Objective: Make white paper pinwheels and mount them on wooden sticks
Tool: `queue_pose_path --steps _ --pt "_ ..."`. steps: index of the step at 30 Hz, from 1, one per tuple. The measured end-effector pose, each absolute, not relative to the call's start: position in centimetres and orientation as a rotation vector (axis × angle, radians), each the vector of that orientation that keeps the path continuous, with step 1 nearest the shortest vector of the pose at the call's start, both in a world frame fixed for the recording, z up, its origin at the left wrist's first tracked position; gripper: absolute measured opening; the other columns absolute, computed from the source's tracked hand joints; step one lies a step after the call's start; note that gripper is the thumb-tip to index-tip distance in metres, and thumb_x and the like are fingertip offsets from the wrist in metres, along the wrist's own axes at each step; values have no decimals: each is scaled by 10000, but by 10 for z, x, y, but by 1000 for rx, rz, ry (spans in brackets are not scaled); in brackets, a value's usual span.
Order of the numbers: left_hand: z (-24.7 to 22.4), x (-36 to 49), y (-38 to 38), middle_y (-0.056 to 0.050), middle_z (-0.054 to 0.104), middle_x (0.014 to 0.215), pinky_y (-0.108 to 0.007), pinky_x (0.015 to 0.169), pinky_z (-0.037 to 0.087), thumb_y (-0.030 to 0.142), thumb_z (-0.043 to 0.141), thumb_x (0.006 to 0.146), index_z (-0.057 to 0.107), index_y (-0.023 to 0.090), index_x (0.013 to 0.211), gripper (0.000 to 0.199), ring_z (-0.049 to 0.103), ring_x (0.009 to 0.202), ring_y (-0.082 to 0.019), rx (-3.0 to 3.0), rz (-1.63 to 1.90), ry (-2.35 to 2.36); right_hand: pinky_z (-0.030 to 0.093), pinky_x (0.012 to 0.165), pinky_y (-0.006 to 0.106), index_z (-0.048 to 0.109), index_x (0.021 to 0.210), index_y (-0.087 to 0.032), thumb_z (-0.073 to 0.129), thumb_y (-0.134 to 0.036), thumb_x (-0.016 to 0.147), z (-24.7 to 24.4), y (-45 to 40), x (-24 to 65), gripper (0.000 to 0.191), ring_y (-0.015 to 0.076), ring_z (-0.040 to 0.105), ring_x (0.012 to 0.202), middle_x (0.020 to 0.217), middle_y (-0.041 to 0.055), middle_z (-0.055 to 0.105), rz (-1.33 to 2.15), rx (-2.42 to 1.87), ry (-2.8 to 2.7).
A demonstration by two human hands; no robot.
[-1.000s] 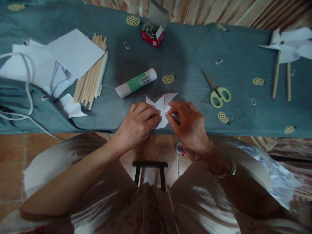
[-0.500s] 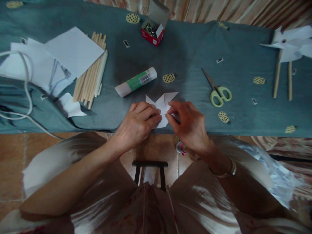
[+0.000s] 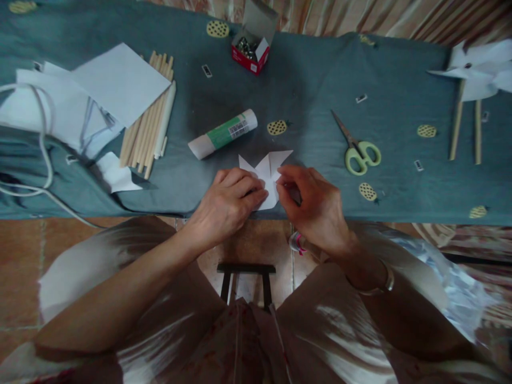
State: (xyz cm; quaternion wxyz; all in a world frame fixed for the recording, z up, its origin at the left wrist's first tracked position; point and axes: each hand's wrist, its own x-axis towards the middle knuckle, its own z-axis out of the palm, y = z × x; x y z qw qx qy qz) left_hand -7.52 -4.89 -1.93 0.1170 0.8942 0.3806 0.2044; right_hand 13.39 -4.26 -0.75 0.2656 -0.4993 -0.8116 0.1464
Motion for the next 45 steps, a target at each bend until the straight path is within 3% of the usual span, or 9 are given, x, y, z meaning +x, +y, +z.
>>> queue_pose_path --steps 4,9,19,33,40,45 --pt "-20 -75 -49 -67 724 1121 -384 881 410 281 433 1061 688 191 1121 276 596 1097 -233 2609 603 1110 571 802 377 644 1121 -201 532 -144 939 -1 -43 138 221 222 698 846 927 70 761 511 -1332 -2181" --pt "-21 -75 -49 -58 720 1112 -380 872 413 269 443 1056 685 202 1106 256 596 1078 -226 2608 597 1123 561 775 357 659 1089 -179 599 -186 918 -1 -42 139 181 206 689 799 870 47 740 623 -1358 -2139" --pt "-20 -75 -50 -65 711 1122 -375 887 419 277 434 1061 684 187 1119 272 590 1087 -220 2634 561 1124 540 743 361 655 1081 -206 597 -204 922 -12 -41 134 170 229 667 823 821 34 728 436 -1411 -2172" --pt "-20 -73 -50 -49 722 1091 -367 845 414 235 490 1043 676 173 1099 204 597 1047 -214 2669 667 1090 539 754 365 629 1086 -252 605 -226 908 -13 -42 130 181 234 659 835 796 17 691 443 -1491 -2134" --pt "-20 -73 -49 -53 722 1099 -372 856 423 246 476 1048 673 178 1108 217 606 1049 -220 2651 637 1102 532 736 384 635 1095 -196 648 -201 905 -11 -42 131 191 252 652 825 813 43 708 400 -1439 -2169" --pt "-24 -71 -49 -71 719 1211 -375 883 447 237 474 1048 645 173 1176 223 613 1103 -223 2614 713 1091 531 751 373 643 1105 -233 641 -195 910 -11 -42 131 199 243 655 847 830 30 713 390 -1443 -2178"
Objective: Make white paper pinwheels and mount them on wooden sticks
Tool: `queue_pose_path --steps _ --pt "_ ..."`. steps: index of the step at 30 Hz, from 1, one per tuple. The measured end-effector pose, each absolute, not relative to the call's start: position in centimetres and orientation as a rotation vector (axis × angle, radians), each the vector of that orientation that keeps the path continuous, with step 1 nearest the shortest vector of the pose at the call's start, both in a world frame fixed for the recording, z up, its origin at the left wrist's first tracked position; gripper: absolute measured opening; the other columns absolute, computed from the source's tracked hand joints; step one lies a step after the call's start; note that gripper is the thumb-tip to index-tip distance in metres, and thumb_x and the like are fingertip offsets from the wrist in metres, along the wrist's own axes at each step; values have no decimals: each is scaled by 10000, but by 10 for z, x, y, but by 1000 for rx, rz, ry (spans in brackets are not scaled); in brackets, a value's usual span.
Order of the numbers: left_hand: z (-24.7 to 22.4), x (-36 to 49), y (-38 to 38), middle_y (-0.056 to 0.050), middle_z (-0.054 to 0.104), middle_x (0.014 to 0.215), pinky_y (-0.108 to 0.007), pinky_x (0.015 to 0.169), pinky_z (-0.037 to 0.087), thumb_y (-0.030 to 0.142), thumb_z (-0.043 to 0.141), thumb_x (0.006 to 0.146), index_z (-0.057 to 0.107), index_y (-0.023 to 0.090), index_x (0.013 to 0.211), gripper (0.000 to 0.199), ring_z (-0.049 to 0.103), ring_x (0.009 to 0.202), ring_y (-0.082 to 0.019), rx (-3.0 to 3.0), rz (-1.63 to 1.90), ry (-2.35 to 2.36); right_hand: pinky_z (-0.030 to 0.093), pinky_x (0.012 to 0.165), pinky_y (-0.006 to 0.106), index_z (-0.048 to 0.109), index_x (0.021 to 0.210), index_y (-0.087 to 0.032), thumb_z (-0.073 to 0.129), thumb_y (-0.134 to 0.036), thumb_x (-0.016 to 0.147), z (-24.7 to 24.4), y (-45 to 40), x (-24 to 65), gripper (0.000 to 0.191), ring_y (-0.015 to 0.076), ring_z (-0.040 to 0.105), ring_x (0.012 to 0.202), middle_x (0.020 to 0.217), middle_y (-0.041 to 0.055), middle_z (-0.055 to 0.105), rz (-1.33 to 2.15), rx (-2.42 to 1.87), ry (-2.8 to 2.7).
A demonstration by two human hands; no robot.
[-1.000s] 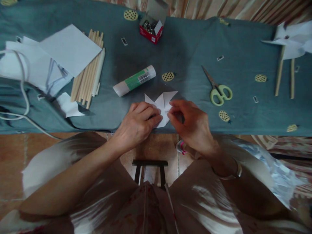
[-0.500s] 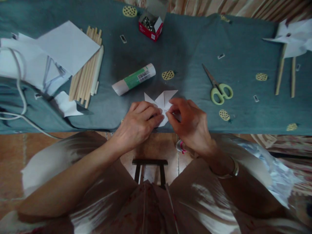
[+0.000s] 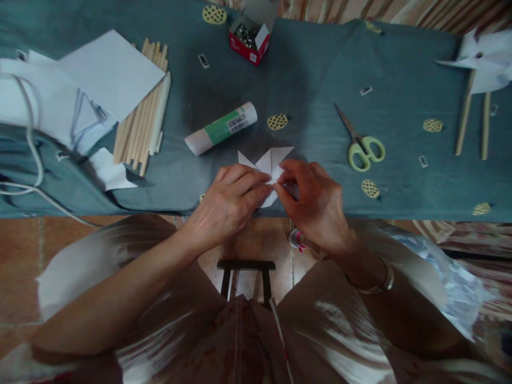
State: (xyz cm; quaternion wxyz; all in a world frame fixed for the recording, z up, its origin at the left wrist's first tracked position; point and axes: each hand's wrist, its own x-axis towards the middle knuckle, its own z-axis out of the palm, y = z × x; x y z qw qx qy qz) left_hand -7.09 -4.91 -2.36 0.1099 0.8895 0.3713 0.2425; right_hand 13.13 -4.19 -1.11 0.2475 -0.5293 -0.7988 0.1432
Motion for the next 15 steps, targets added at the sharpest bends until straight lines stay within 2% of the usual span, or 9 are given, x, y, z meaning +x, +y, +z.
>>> queue_pose_path --steps 7,15 --pt "-22 -68 -50 -95 713 1268 -396 917 459 204 468 1042 609 161 1264 266 616 1142 -238 2589 724 1031 549 756 378 640 1089 -218 593 -190 920 -11 -41 131 177 246 664 851 821 28 725 366 -1431 -2197" --pt "-22 -67 -48 -95 721 1259 -406 942 445 232 442 1053 635 175 1237 273 612 1148 -240 2567 664 1049 543 748 355 627 1081 -209 591 -168 917 -11 -41 131 173 228 661 838 824 11 721 304 -1433 -2232"
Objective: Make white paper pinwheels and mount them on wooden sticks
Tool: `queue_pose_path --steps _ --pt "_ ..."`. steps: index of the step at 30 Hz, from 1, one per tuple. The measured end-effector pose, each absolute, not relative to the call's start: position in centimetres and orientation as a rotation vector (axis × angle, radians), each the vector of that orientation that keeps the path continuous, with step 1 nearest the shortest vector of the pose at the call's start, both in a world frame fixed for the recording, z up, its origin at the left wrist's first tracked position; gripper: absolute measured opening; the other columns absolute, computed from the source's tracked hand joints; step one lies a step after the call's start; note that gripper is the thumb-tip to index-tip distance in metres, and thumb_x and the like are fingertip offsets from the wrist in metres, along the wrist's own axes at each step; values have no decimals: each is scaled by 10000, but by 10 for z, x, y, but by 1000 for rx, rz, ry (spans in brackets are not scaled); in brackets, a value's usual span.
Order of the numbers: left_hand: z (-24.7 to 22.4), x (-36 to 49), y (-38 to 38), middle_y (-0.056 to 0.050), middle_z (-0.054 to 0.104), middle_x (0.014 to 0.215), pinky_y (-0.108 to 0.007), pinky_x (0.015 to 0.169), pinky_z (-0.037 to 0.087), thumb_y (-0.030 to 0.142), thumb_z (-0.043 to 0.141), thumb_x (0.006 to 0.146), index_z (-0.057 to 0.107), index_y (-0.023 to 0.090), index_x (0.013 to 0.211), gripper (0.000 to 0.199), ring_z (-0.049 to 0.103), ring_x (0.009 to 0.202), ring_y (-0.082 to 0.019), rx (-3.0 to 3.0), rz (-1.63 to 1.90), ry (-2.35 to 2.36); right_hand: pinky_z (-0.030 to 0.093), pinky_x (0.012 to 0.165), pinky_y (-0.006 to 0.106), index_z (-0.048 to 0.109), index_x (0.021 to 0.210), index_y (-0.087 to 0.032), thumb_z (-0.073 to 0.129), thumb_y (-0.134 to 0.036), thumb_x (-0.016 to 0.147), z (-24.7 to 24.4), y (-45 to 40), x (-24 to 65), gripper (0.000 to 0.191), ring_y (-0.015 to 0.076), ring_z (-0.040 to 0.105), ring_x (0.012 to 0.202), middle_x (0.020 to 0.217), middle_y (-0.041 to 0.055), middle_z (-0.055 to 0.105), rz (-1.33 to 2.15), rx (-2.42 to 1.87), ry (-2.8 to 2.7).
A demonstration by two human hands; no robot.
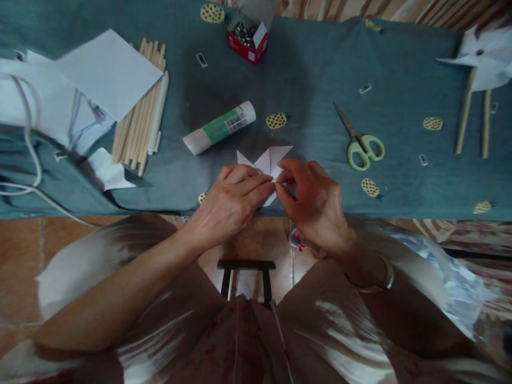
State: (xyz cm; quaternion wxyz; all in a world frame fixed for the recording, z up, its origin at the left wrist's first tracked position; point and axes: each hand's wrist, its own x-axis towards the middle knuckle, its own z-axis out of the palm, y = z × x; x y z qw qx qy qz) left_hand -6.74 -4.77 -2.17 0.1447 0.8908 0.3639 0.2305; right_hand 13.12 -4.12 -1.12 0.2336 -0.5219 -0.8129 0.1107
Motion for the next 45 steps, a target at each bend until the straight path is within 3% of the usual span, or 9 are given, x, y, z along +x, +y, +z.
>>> queue_pose_path --steps 11,24,33,40,45 --pt "-21 -67 -46 -86 730 1246 -404 942 441 253 432 1058 647 182 1213 274 623 1142 -242 2550 645 1060 545 773 400 628 1089 -206 568 -196 938 -9 -41 130 162 259 659 857 830 45 715 377 -1457 -2228" --pt "-16 -62 -48 -80 749 1180 -421 953 431 224 439 1049 624 182 1254 280 616 1131 -253 2686 543 1144 584 795 377 643 1132 -204 536 -211 943 4 -41 141 217 205 700 820 906 50 746 470 -1386 -2071" --pt "-9 -53 -54 -152 727 1186 -435 957 454 296 488 1018 572 83 1295 360 604 1093 -283 2909 453 1152 571 787 359 650 1103 -213 571 -216 901 16 -26 162 217 183 709 775 881 20 775 449 -1451 -1848" --pt "-7 -53 -47 -188 715 1150 -488 972 475 203 588 893 528 50 1349 485 592 1110 -321 2899 379 1081 563 812 376 650 1128 -193 561 -240 912 13 -21 164 239 207 707 820 897 50 772 426 -1411 -1846" --pt "-10 -54 -44 -202 718 1109 -485 958 487 118 540 879 521 3 1347 482 594 1073 -314 2953 387 1063 551 867 396 650 1119 -200 557 -222 911 14 -20 162 229 222 707 868 907 62 774 395 -1419 -1832"
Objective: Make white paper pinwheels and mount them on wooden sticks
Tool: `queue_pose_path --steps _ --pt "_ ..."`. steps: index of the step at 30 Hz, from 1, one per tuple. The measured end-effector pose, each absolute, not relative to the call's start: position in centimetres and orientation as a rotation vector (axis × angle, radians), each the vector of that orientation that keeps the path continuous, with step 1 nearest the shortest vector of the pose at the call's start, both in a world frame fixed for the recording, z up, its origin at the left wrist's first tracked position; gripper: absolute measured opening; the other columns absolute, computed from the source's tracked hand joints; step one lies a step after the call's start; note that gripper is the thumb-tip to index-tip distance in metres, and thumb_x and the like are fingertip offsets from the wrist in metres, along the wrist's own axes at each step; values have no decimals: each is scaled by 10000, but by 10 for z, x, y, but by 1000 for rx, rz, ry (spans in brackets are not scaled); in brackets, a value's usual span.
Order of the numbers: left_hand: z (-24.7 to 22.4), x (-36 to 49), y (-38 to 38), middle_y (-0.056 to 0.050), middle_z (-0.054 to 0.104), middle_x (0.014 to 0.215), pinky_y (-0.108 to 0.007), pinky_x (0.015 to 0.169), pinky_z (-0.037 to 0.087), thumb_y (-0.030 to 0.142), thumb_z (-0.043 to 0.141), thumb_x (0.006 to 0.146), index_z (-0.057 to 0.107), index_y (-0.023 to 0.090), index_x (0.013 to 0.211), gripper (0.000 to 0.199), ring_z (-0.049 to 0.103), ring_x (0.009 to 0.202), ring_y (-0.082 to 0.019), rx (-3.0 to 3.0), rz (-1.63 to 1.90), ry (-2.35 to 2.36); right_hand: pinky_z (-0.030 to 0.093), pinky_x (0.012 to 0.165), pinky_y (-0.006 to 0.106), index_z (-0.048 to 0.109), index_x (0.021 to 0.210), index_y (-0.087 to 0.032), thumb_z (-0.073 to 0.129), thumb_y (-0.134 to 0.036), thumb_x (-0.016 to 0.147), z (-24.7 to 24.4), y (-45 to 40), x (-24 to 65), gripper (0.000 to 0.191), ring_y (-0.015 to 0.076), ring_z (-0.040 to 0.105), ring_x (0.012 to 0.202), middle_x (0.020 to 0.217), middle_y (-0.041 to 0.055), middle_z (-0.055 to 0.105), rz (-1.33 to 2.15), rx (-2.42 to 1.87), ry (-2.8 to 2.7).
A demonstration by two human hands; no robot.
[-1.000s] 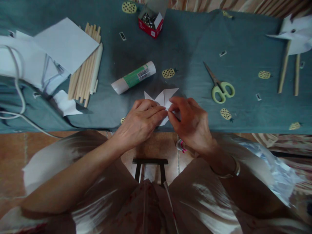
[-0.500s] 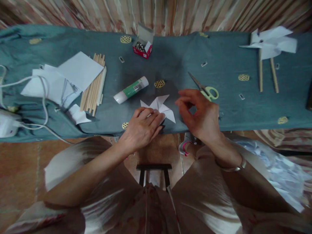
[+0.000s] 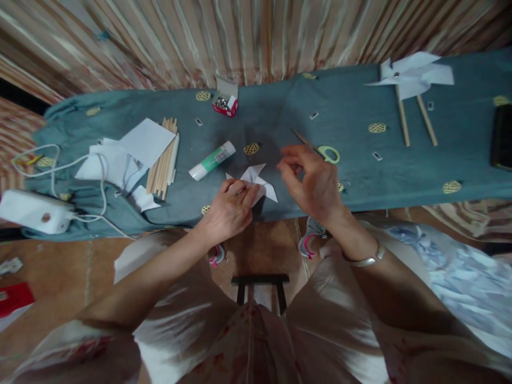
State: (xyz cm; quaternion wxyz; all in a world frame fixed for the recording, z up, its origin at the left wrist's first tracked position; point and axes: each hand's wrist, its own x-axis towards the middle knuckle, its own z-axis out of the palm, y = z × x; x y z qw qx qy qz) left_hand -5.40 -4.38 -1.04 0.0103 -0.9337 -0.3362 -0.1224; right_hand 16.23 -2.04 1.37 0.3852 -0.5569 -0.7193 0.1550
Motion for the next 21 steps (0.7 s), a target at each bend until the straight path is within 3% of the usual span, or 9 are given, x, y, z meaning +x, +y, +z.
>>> queue_pose_path --steps 5,13,21 --pt "-14 -54 -43 -164 718 1069 -473 965 486 84 490 906 494 53 1385 480 592 1086 -292 -2908 -353 -1088 550 858 407 655 1129 -207 546 -227 910 9 -20 161 246 234 708 886 909 55 776 415 -1437 -1837" --pt "-23 -54 -36 -46 714 789 -415 890 511 86 473 962 572 146 1289 347 655 945 -238 -2786 -575 -1105 566 795 370 678 1102 -189 537 -221 903 -8 -18 159 246 212 710 831 892 66 781 439 -1434 -1874" --pt "-29 -48 -21 -17 720 752 -392 870 512 95 519 960 590 181 1294 352 654 835 -209 -2678 -743 -1082 563 766 351 687 1117 -156 557 -200 881 -12 -19 157 273 211 729 814 901 83 793 607 -1519 -1838"
